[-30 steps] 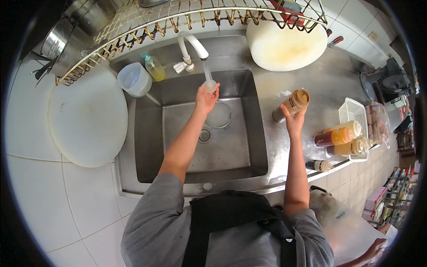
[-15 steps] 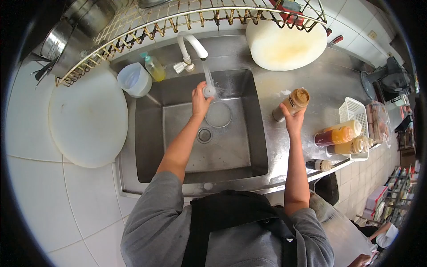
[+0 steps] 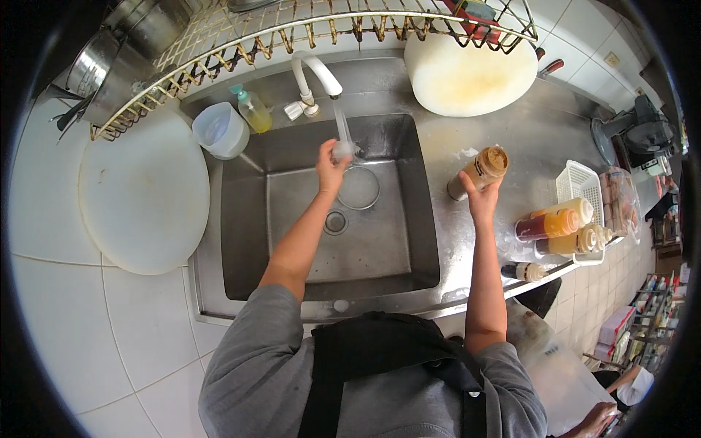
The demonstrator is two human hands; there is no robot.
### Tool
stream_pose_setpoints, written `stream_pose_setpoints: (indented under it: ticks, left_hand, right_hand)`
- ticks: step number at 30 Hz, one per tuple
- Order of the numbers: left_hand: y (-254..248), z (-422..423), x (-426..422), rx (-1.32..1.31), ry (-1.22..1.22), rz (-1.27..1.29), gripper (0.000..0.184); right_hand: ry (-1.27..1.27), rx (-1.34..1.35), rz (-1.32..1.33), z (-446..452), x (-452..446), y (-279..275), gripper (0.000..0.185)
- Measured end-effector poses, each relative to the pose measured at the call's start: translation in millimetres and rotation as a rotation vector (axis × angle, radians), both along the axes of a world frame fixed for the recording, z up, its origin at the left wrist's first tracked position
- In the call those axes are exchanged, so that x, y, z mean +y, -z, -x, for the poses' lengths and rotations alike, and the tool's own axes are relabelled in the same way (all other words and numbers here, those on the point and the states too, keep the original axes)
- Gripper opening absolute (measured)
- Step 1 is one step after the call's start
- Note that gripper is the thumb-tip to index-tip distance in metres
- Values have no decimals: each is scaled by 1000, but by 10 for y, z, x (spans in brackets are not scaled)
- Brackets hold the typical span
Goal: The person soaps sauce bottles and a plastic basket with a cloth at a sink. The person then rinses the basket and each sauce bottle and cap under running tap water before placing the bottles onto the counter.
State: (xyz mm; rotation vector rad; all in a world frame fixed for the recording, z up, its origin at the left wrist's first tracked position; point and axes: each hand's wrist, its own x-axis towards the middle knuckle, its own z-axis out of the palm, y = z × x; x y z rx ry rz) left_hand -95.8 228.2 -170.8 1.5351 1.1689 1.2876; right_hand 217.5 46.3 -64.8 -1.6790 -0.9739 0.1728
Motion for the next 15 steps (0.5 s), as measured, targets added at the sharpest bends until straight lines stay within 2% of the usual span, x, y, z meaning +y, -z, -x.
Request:
stream_pose_setpoints:
  ticks: [1,3,4,6,7,9,10,11,12,13,15]
  left_hand:
    - [148,60,70,1,0,1,54]
    - [261,183,203,-867,31,1019,43]
    - [251,178,208,-869,34,1015,43]
    - [236,197,181,-1081,267,1113,37]
    - [235,195,149,-1080,262,1115,37]
    - [266,127,135,-912,262,953,41]
    - [300,130,119,-913,268,955,41]
    - [339,151,79,0,272,838,43]
    - [392,152,30,889,237,603,45]
    - [317,92,-100,886,241,595,45]
    - [113,-91,-351,609,292,298,49]
  right_hand:
    - [0,1,1,3,-2,6,78]
    - [9,-6,-6,13,4,3,77]
    - [9,-8,-10,12,12,-10,77]
    - [40,-44,-18,34,1,1,75]
    - [39,-41,-14,44,-8,44,75]
    - [-18,73,-67,45,12,83,72]
    - [-14,70,-68,37,-1,73,72]
    - [-47,116,-55,39,-12,69,69]
    - [-81,163,-42,53,-24,47,67]
    - [-76,157,-48,79,-50,5,67]
    - [-97,116,-8,194,-131,-48,66]
